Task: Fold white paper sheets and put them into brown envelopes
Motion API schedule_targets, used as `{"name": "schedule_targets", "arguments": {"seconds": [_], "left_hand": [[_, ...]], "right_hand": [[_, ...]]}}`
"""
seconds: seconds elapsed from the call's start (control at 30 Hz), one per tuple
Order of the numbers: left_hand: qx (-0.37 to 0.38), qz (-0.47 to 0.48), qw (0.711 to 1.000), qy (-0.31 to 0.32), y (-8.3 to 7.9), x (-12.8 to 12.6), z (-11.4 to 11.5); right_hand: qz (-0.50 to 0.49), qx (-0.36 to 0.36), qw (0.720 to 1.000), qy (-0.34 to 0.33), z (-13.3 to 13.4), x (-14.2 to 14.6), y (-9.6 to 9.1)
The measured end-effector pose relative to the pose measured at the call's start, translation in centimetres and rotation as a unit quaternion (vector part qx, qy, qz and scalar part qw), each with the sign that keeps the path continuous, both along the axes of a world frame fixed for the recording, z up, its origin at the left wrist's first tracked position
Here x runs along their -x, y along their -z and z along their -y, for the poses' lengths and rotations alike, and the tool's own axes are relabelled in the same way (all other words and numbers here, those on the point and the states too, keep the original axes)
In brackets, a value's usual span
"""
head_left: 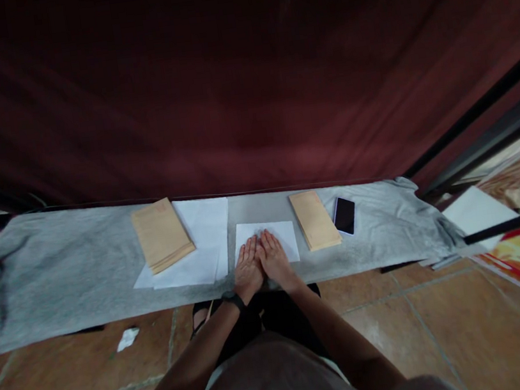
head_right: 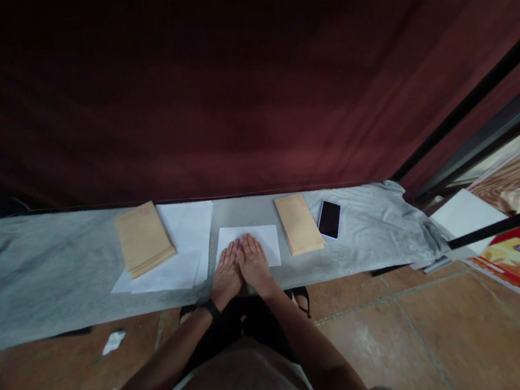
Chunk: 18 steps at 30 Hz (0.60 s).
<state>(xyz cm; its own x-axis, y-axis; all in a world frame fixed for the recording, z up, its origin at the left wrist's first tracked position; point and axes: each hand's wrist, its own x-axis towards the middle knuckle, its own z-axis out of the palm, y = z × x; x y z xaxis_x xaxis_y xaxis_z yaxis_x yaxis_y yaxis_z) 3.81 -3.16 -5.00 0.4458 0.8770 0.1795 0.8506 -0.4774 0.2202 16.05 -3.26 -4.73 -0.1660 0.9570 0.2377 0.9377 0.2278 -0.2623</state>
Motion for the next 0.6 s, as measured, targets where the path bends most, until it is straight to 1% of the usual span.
{"name": "schedule_targets", "arguments": {"seconds": [0.07,0.13,0.37,0.6], "left_hand": [[0.004,-0.004,1.0,0.006,0.1,0.3,0.2],[0.005,-0.006,1.0,-0.007,0.2,0.5,0.4],[-0.005,0.006,0.999,-0.042,-0.2,1.1,1.1],[-0.014,0.001,0.998,-0.067,0.5,2.2,2.0]], "right_hand": [[-0.016,0.004,1.0,-0.007,0.9,0.7,0.1],[-0.025,0.004,1.0,0.006,1.8,0.5,0.3],[0.011,-0.027,0.999,0.033,3.9,-3.4,1.1],[0.021,-0.067,0.995,0.066,5.8,-5.9,2.1]]}}
